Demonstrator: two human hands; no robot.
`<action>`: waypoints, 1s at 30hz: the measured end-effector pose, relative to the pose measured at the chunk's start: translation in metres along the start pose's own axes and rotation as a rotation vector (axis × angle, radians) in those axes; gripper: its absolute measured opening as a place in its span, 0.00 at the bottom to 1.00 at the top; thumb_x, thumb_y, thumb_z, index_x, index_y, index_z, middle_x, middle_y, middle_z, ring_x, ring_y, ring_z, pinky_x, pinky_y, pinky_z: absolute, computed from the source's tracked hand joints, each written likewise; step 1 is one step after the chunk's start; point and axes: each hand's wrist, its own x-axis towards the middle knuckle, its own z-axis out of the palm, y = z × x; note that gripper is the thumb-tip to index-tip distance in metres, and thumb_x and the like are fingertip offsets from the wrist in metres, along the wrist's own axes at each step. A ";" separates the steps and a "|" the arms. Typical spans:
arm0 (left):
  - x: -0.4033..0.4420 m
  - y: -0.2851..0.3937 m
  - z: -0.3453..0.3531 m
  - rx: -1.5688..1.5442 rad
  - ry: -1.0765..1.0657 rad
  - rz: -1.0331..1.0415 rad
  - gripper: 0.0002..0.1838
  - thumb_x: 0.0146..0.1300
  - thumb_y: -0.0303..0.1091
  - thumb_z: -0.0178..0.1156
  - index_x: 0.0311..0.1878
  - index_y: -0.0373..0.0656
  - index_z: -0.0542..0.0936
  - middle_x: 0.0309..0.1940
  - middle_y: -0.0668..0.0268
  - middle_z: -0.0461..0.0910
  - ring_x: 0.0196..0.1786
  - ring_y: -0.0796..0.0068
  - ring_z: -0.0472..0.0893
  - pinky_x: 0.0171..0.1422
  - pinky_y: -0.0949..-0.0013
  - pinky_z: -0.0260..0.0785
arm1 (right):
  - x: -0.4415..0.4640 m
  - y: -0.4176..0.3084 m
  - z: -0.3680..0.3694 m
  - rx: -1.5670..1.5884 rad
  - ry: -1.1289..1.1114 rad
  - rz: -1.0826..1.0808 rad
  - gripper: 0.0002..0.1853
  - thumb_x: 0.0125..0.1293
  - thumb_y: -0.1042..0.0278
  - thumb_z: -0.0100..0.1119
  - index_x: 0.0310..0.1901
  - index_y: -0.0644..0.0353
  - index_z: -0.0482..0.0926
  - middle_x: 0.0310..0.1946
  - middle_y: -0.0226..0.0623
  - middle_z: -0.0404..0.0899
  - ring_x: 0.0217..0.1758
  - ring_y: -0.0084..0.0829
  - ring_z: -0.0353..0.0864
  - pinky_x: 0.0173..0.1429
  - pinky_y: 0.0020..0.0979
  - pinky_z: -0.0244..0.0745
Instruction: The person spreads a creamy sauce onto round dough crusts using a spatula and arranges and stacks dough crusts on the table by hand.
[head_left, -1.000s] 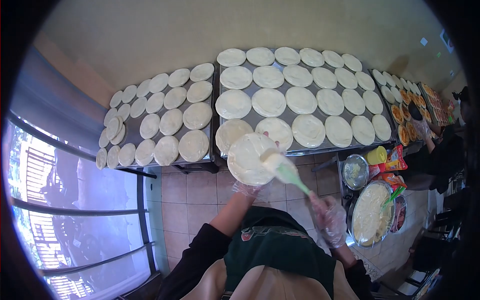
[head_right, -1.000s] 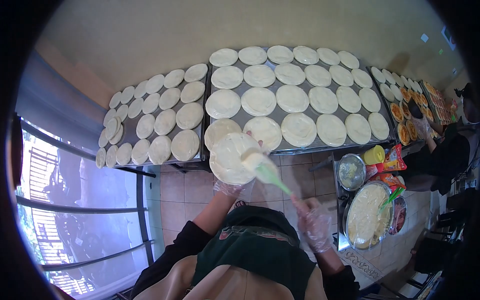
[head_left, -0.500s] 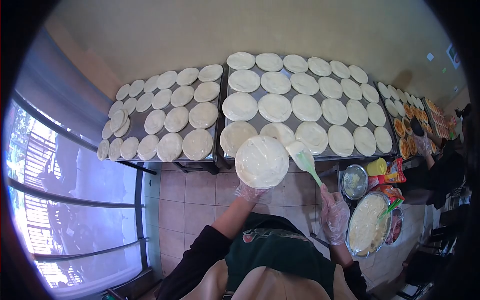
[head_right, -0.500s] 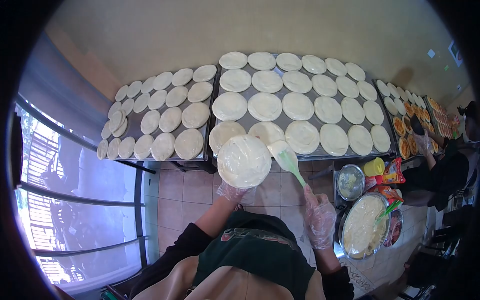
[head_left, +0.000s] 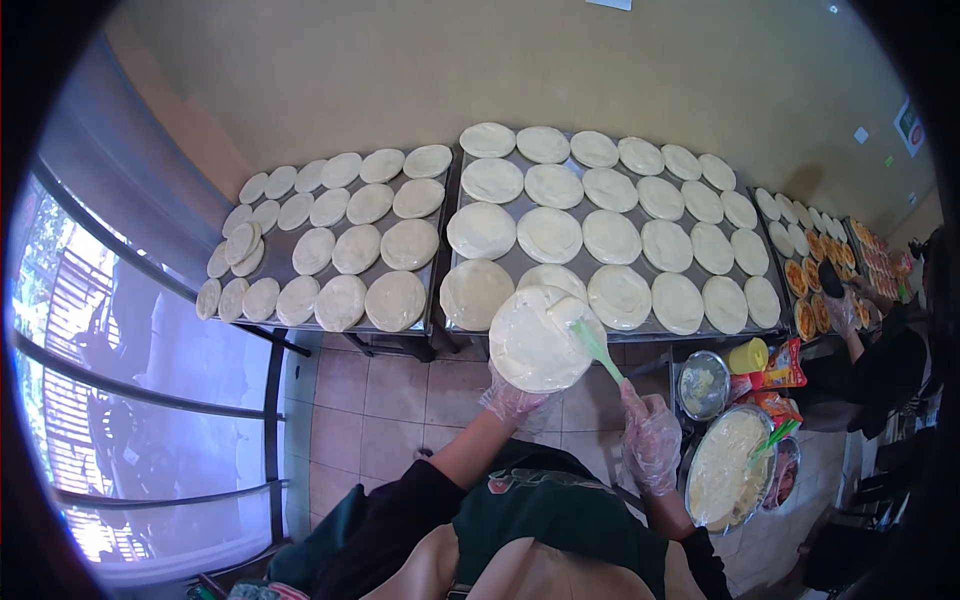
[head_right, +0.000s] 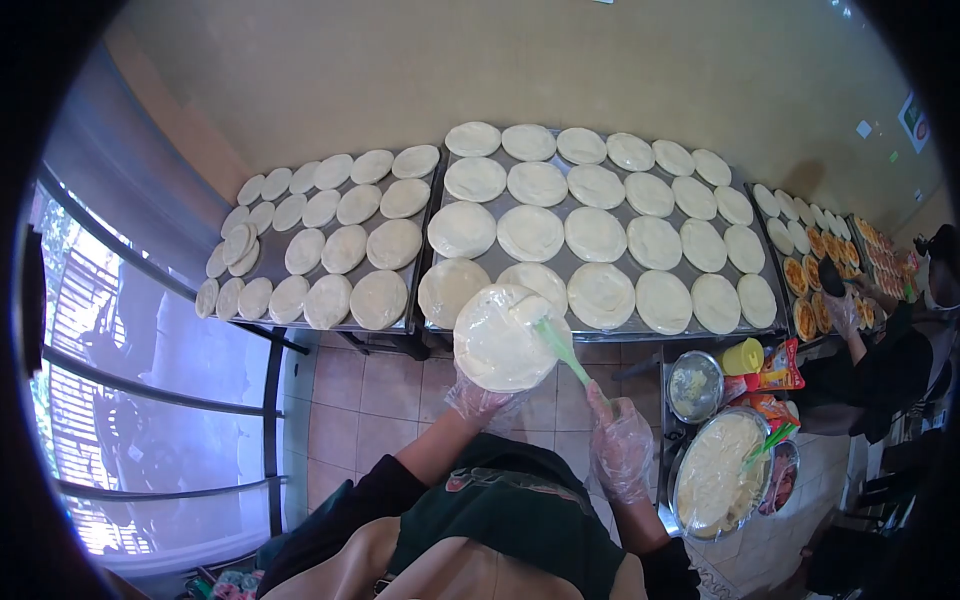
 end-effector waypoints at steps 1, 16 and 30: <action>0.001 0.003 0.000 0.001 0.000 0.006 0.42 0.60 0.37 0.70 0.74 0.45 0.60 0.70 0.60 0.68 0.70 0.66 0.70 0.76 0.58 0.62 | 0.002 0.000 -0.002 0.001 0.003 -0.006 0.26 0.60 0.81 0.60 0.60 0.50 0.79 0.30 0.41 0.73 0.29 0.43 0.77 0.32 0.42 0.73; 0.013 -0.011 -0.008 0.423 -0.245 -0.156 0.37 0.69 0.62 0.49 0.75 0.52 0.61 0.73 0.56 0.62 0.75 0.44 0.61 0.73 0.25 0.52 | 0.030 0.014 -0.039 0.137 -0.155 -0.104 0.22 0.63 0.78 0.59 0.58 0.50 0.80 0.30 0.43 0.76 0.31 0.45 0.80 0.34 0.43 0.76; -0.002 0.005 -0.015 -0.990 -0.078 -0.729 0.48 0.61 0.73 0.52 0.76 0.53 0.59 0.74 0.51 0.60 0.71 0.33 0.62 0.68 0.23 0.56 | 0.063 0.031 -0.045 0.137 -0.159 -0.206 0.21 0.61 0.77 0.60 0.56 0.48 0.81 0.30 0.40 0.75 0.29 0.42 0.79 0.30 0.42 0.74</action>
